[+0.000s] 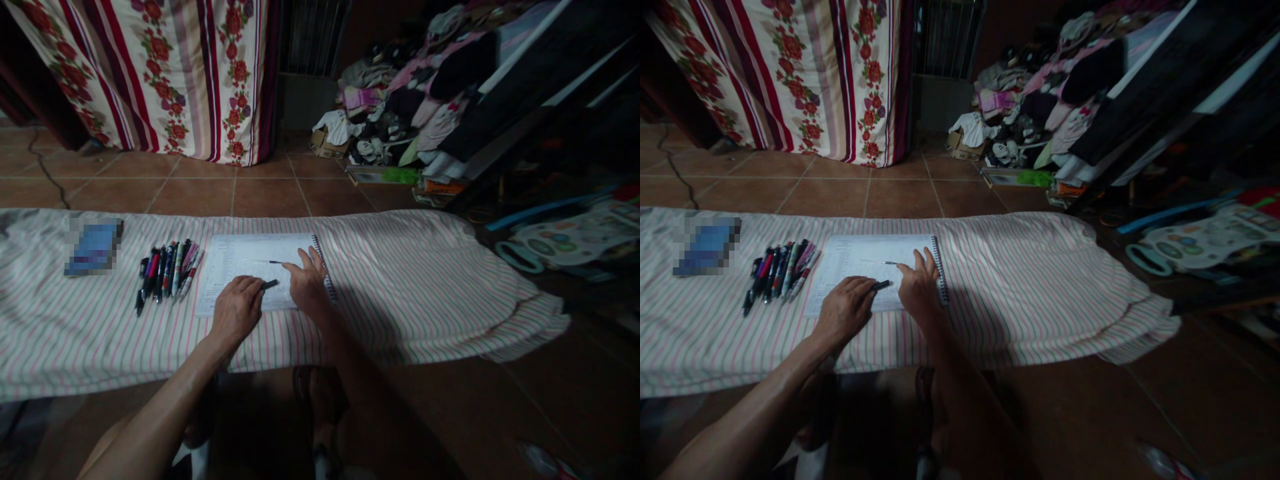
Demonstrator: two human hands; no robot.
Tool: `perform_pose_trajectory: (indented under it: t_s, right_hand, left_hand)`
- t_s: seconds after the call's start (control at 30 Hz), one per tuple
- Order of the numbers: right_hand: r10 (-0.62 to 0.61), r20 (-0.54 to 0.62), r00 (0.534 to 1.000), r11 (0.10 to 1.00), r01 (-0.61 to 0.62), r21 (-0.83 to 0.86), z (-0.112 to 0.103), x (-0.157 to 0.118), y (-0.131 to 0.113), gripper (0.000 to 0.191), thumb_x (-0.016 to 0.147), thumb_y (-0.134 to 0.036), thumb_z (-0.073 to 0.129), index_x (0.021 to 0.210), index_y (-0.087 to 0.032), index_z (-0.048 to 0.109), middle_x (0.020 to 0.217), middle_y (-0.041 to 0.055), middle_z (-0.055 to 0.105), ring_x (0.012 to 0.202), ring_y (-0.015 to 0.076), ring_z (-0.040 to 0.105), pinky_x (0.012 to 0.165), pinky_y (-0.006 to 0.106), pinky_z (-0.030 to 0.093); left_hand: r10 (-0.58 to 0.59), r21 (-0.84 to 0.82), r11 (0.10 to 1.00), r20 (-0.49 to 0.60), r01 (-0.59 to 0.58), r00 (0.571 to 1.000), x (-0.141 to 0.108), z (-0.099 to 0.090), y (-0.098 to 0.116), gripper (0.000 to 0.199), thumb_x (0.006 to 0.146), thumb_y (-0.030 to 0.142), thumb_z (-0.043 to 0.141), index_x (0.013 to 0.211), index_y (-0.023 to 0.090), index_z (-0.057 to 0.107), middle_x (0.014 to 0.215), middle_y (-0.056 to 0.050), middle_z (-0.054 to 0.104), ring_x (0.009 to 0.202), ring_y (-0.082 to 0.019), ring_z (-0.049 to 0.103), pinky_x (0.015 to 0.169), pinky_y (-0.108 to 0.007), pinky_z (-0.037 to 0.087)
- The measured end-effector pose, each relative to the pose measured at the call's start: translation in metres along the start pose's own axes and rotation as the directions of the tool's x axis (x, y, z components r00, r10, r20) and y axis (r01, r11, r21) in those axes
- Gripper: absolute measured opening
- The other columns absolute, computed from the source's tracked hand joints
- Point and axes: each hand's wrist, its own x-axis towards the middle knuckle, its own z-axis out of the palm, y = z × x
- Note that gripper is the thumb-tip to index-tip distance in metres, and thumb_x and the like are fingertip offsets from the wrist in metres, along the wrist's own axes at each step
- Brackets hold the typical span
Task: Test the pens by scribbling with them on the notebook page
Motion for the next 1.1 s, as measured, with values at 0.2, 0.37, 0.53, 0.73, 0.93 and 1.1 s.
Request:
perform_pose_trajectory:
  t_s: [0.2, 0.37, 0.53, 0.73, 0.93, 1.1]
  right_hand:
    - [0.017, 0.003, 1.0, 0.999, -0.017, 0.036, -0.0017, -0.0017, 0.0016, 0.03, 0.084, -0.016, 0.046, 0.1, -0.022, 0.071, 0.132, 0.0146, 0.048, 0.132, 0.0331, 0.027, 0.098, 0.052, 0.031]
    - [0.025, 0.037, 0.999, 0.998, -0.027, 0.051, -0.0011, -0.0019, 0.0043, 0.027, 0.085, -0.021, 0.049, 0.099, -0.023, 0.071, 0.133, 0.0144, 0.048, 0.132, 0.0329, 0.027, 0.096, 0.054, 0.033]
    - [0.025, 0.039, 0.999, 0.997, -0.028, 0.067, -0.002, -0.001, 0.0028, 0.025, 0.085, -0.022, 0.049, 0.096, -0.022, 0.072, 0.132, 0.014, 0.049, 0.132, 0.0319, 0.026, 0.098, 0.053, 0.032]
    - [0.008, 0.002, 1.0, 0.994, -0.008, 0.111, -0.0008, -0.0015, 0.0041, 0.024, 0.084, -0.021, 0.05, 0.091, -0.021, 0.073, 0.128, 0.0127, 0.052, 0.131, 0.0312, 0.029, 0.101, 0.051, 0.031]
    - [-0.009, -0.045, 0.999, 0.989, 0.015, 0.144, 0.0028, -0.0028, 0.0056, 0.023, 0.083, -0.022, 0.051, 0.085, -0.022, 0.073, 0.122, 0.0103, 0.056, 0.128, 0.0302, 0.032, 0.101, 0.049, 0.031]
    - [-0.022, -0.061, 0.998, 0.989, 0.03, 0.145, 0.0029, -0.0031, 0.0059, 0.022, 0.084, -0.023, 0.051, 0.081, -0.022, 0.073, 0.12, 0.0102, 0.058, 0.128, 0.0299, 0.033, 0.102, 0.048, 0.031]
  left_hand:
    - [0.004, 0.006, 1.0, 0.0, -0.004, 1.0, 0.0004, 0.0009, -0.0006, 0.024, 0.088, 0.019, 0.047, 0.105, 0.016, 0.063, 0.101, -0.008, 0.068, 0.096, -0.023, 0.058, 0.084, -0.039, 0.05]
    - [0.008, 0.006, 1.0, -0.007, -0.008, 1.0, -0.0004, 0.0034, -0.0015, 0.024, 0.088, 0.02, 0.047, 0.106, 0.015, 0.063, 0.102, -0.008, 0.068, 0.097, -0.023, 0.057, 0.085, -0.039, 0.05]
    - [0.012, 0.0, 1.0, -0.009, -0.012, 1.0, -0.0016, 0.0039, -0.0025, 0.024, 0.088, 0.02, 0.047, 0.106, 0.015, 0.063, 0.102, -0.009, 0.068, 0.097, -0.023, 0.057, 0.086, -0.04, 0.05]
    - [0.006, 0.001, 1.0, 0.01, -0.006, 1.0, -0.0004, 0.0023, -0.0008, 0.024, 0.088, 0.02, 0.046, 0.106, 0.015, 0.063, 0.102, -0.009, 0.067, 0.096, -0.022, 0.057, 0.086, -0.039, 0.049]
    - [0.001, 0.009, 1.0, 0.025, -0.001, 1.0, 0.0001, 0.0017, -0.0001, 0.025, 0.089, 0.02, 0.046, 0.106, 0.015, 0.062, 0.102, -0.008, 0.067, 0.097, -0.022, 0.056, 0.086, -0.038, 0.049]
    - [0.004, 0.0, 1.0, 0.032, -0.004, 0.999, 0.0, 0.0019, -0.0009, 0.025, 0.089, 0.02, 0.045, 0.107, 0.016, 0.062, 0.103, -0.008, 0.067, 0.097, -0.022, 0.056, 0.086, -0.038, 0.048]
